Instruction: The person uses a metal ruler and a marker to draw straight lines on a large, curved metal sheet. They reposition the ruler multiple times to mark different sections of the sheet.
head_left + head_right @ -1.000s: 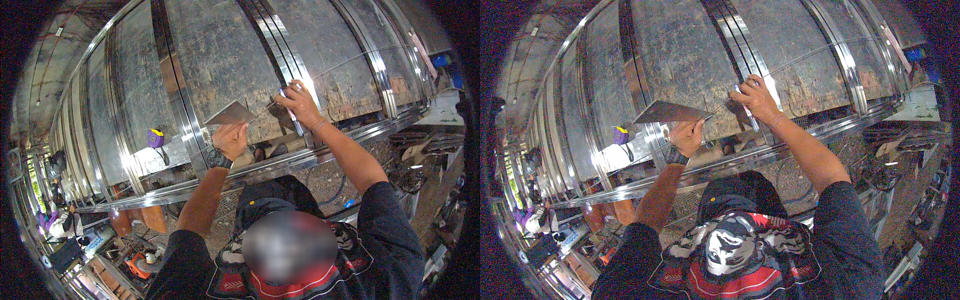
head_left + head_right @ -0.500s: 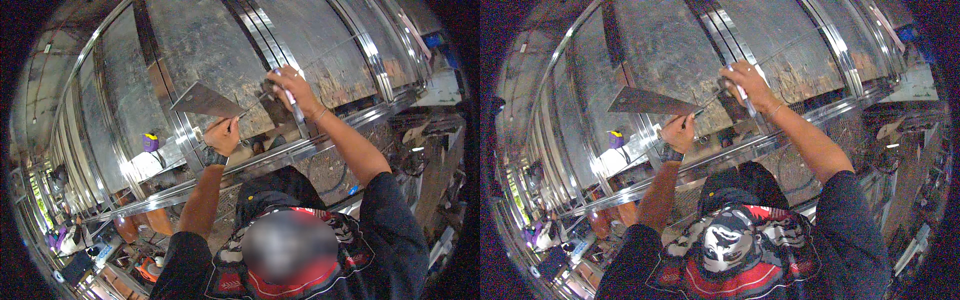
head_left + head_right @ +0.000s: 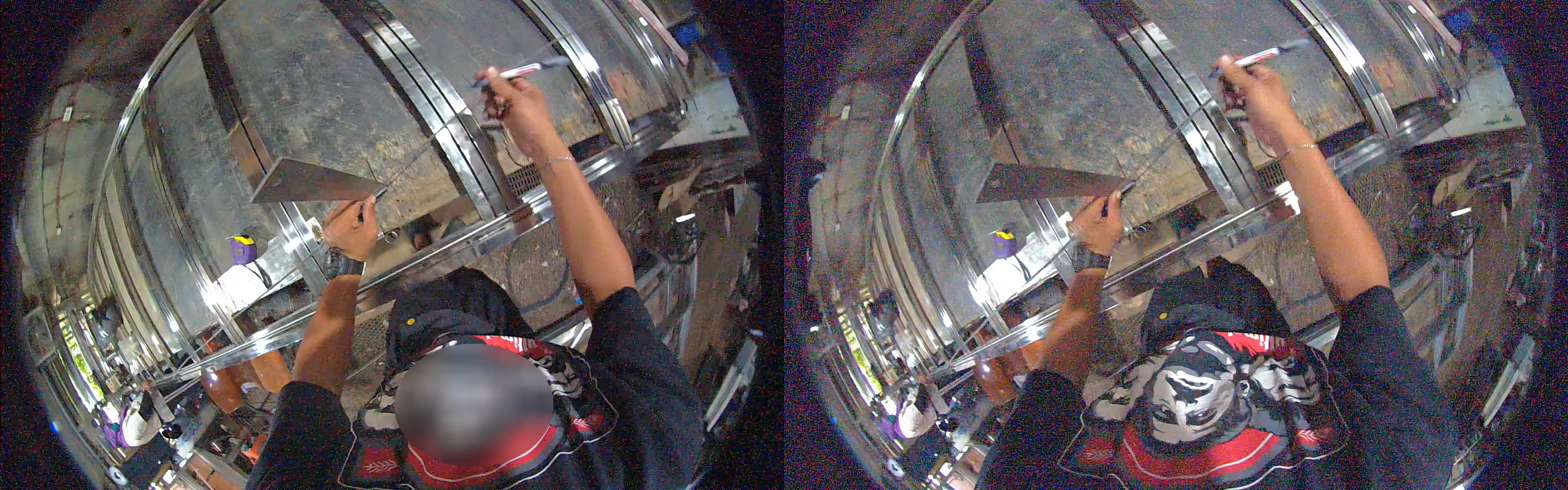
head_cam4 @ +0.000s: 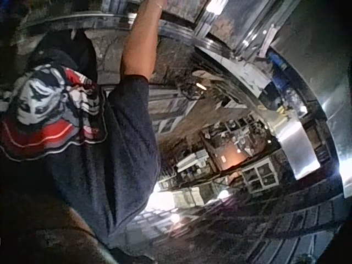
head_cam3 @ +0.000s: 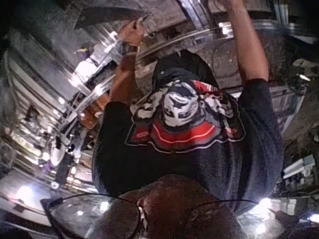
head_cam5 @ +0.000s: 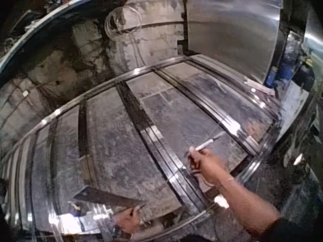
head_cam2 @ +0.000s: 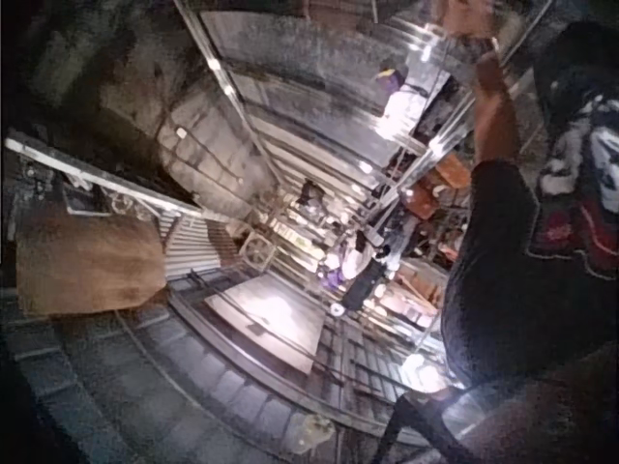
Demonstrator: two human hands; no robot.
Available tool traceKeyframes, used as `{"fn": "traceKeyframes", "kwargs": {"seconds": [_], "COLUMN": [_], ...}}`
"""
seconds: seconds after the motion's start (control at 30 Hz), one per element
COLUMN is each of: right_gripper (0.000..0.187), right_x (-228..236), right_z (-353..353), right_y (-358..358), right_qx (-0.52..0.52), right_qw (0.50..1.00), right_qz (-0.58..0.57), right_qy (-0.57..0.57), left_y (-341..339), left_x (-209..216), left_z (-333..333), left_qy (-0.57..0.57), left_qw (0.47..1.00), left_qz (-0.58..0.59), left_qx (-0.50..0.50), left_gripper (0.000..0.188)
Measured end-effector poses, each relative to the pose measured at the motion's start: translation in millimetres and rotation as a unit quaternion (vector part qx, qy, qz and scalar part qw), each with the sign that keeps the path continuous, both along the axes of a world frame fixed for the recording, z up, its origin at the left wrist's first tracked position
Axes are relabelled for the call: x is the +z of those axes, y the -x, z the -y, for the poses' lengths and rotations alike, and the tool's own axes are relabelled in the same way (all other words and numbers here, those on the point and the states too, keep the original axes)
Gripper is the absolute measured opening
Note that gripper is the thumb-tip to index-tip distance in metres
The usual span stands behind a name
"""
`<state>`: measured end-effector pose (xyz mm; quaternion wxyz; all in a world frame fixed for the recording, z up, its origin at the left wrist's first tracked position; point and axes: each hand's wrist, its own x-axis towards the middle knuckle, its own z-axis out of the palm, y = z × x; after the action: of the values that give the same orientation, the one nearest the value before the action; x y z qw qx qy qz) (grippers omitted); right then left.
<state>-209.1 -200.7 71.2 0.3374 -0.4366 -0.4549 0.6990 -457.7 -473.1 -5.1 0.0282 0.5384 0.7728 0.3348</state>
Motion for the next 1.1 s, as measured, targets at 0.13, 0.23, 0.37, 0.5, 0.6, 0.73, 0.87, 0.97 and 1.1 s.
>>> {"fn": "traceKeyframes", "kwargs": {"seconds": [0.13,0.23,0.37,0.5,0.6,0.73,0.87,0.97,1.1], "right_gripper": [0.033,0.032,0.037,0.033,0.036,0.038,0.034,0.030,0.025], "right_x": [10,-6,-40,-43,-37,-49,-57,-52,-62], "right_z": [26,36,40,43,46,47,51,53,59], "right_y": [57,111,148,158,159,162,161,156,147], "right_qx": [0.156,0.290,0.410,0.467,0.474,0.469,0.470,0.464,0.431], "right_qw": [0.983,0.947,0.889,0.842,0.838,0.841,0.847,0.857,0.882], "right_qz": [0.075,0.121,0.175,0.240,0.245,0.249,0.235,0.221,0.162], "right_qy": [-0.053,-0.071,-0.107,-0.124,-0.114,-0.106,-0.076,-0.035,-0.102], "left_y": [0,0,-2,0,9,8,3,12,19], "left_x": [3,7,9,-1,-11,-18,-24,-28,-21], "left_z": [-1,4,0,9,13,12,15,24,32], "left_qy": [-0.034,-0.019,-0.035,-0.007,-0.004,-0.018,-0.052,-0.002,0.032], "left_qw": [0.999,1.000,0.999,0.999,0.993,0.997,0.998,0.995,0.985], "left_qz": [0.011,-0.012,0.018,-0.034,-0.083,-0.048,-0.014,0.060,0.009], "left_qx": [0.002,0.001,-0.019,-0.029,-0.079,-0.061,-0.020,-0.075,-0.167], "left_gripper": [0.009,0.007,0.008,0.018,0.026,0.016,0.028,0.031,0.038]}}
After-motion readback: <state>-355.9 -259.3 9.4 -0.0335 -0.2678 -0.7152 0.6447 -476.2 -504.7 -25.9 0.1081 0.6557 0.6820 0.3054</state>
